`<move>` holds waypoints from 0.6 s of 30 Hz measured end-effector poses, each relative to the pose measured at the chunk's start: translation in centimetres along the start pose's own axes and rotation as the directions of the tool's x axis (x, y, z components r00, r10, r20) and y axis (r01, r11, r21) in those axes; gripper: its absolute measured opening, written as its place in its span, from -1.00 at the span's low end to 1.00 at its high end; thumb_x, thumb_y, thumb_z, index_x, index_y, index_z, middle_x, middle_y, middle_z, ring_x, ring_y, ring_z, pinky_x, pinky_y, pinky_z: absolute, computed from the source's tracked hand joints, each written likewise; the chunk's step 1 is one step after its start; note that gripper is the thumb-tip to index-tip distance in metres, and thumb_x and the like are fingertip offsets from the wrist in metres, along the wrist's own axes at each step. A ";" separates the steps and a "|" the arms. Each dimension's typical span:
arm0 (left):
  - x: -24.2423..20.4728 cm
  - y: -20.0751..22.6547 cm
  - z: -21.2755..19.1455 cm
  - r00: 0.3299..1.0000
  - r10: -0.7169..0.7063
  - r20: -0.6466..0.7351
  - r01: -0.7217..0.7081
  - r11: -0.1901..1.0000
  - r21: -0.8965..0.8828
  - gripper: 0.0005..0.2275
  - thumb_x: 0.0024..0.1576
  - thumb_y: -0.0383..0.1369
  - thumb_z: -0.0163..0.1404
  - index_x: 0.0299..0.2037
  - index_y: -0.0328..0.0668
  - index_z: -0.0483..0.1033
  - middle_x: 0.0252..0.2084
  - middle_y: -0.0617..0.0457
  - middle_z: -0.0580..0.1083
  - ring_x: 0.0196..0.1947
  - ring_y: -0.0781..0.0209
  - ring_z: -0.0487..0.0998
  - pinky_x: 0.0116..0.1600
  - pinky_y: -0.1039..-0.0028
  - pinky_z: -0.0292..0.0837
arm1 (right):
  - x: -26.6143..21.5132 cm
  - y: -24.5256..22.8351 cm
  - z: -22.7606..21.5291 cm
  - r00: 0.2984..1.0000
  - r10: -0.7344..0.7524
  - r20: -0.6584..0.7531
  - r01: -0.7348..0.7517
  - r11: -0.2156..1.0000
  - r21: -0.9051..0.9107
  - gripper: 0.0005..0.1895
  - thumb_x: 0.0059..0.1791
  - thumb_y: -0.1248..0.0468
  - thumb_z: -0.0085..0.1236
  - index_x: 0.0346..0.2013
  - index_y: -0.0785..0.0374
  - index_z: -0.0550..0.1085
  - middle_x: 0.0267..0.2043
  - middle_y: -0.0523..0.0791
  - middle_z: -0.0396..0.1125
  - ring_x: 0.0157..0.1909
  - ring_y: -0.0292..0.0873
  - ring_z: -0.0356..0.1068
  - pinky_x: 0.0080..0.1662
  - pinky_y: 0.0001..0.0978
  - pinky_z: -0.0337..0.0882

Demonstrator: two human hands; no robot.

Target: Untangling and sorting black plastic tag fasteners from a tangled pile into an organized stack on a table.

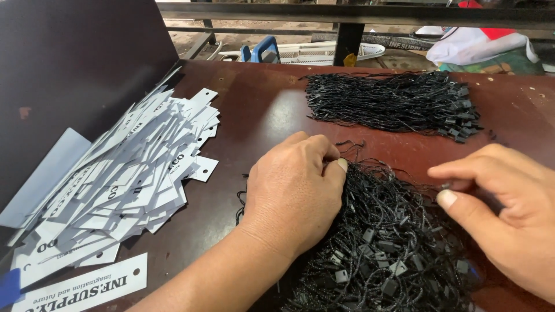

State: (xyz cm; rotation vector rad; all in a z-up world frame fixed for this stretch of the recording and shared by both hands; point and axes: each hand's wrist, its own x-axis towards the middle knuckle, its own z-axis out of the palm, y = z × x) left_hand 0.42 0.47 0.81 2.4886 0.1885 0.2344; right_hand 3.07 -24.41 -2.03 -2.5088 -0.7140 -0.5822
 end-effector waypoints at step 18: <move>-0.1 0.2 -0.3 1.000 -0.009 0.011 0.009 1.000 -0.007 -0.76 0.13 -0.13 -0.13 -0.27 0.16 0.64 -0.26 0.21 0.54 -0.23 0.00 0.56 -0.10 0.11 0.40 | 0.2 1.8 0.4 0.993 -0.055 0.106 0.067 0.991 -0.118 -0.83 -0.01 0.05 0.11 -0.43 -0.04 0.54 -0.43 -0.30 0.41 -0.25 -0.18 0.38 -0.04 -0.25 0.29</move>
